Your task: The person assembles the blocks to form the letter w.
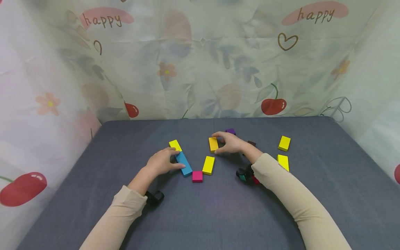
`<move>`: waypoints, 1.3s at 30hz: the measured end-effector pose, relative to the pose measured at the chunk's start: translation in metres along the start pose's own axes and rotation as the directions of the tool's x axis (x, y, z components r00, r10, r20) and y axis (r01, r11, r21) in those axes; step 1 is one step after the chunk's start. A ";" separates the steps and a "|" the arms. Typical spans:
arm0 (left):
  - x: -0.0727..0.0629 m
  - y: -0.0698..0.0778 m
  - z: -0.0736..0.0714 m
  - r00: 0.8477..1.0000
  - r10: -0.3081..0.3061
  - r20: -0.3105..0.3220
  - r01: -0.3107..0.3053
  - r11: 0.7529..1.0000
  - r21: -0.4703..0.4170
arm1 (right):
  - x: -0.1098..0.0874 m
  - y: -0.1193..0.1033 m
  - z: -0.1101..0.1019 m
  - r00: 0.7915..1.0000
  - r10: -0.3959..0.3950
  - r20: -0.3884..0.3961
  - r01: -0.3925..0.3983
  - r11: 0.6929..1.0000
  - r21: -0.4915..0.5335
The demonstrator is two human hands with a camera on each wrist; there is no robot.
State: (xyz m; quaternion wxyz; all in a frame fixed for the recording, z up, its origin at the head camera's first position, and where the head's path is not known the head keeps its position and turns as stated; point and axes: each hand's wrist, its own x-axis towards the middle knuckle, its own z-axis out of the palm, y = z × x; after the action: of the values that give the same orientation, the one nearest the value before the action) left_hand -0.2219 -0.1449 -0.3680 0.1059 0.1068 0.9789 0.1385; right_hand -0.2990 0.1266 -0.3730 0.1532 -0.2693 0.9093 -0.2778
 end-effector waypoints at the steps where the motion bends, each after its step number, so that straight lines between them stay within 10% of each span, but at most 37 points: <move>1: 0.000 0.000 0.000 1.000 -0.001 -0.001 0.001 1.000 -0.001 | 0.000 0.001 0.000 1.000 -0.004 0.005 0.004 1.000 0.000; 39: 0.000 0.001 0.001 1.000 -0.003 0.001 0.003 1.000 -0.005 | -0.014 -0.008 0.015 0.992 0.024 -0.122 -0.024 1.000 0.002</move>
State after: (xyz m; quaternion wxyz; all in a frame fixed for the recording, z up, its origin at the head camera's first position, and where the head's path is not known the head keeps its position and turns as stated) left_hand -0.2214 -0.1435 -0.3685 0.1067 0.1054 0.9786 0.1406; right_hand -0.2776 0.1231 -0.3791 0.1006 -0.2406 0.9202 -0.2919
